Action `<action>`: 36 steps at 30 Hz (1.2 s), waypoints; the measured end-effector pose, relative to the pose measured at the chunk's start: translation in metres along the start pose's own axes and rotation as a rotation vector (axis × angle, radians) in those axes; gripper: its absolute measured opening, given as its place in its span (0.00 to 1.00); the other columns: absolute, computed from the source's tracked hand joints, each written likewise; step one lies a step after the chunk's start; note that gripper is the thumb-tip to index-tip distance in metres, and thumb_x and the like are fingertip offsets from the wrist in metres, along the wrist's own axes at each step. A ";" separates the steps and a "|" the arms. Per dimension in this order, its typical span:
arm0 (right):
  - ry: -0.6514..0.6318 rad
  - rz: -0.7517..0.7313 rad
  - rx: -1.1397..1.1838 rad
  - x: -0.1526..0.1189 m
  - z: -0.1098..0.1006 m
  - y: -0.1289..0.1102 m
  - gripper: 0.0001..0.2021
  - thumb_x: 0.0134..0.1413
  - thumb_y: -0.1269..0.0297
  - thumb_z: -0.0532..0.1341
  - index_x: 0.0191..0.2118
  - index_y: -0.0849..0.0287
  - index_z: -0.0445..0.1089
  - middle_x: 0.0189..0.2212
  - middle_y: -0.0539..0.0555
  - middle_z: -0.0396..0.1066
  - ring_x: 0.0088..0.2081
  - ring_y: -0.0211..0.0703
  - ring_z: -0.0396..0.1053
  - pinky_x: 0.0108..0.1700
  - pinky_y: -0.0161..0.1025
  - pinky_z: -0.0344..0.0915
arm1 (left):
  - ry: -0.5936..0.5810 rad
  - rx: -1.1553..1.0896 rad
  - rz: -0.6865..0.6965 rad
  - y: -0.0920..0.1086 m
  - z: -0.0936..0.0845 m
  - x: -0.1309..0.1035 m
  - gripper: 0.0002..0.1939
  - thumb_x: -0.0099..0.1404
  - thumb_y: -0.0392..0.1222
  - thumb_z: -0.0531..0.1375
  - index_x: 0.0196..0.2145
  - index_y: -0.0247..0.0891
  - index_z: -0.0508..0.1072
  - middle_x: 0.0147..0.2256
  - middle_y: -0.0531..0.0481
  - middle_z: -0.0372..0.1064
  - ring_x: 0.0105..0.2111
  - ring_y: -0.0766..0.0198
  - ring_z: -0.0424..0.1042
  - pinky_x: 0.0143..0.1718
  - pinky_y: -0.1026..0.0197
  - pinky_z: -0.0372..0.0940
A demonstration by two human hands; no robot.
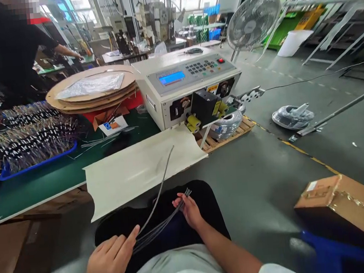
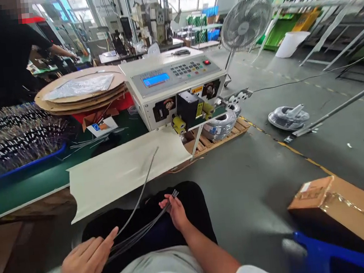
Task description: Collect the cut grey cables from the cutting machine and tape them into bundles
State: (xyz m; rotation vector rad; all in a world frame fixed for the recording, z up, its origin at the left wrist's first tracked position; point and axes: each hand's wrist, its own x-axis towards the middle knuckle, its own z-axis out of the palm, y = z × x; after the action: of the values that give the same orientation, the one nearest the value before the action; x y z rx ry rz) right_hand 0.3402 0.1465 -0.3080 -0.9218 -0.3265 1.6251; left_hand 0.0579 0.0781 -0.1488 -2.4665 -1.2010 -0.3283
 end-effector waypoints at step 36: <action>0.216 0.071 0.091 0.019 -0.030 0.016 0.16 0.43 0.57 0.71 0.37 0.56 0.70 0.32 0.49 0.75 0.41 0.48 0.76 0.50 0.52 0.71 | -0.934 -0.178 -0.868 -0.024 0.046 -0.144 0.26 0.63 0.35 0.48 0.59 0.40 0.64 0.45 0.41 0.71 0.46 0.50 0.72 0.42 0.52 0.65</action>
State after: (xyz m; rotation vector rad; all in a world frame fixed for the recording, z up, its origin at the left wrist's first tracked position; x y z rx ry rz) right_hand 0.3500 0.1516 -0.3454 -1.0377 -0.0704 1.5743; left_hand -0.0466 0.0100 -0.2376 -2.0794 -2.6868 0.6175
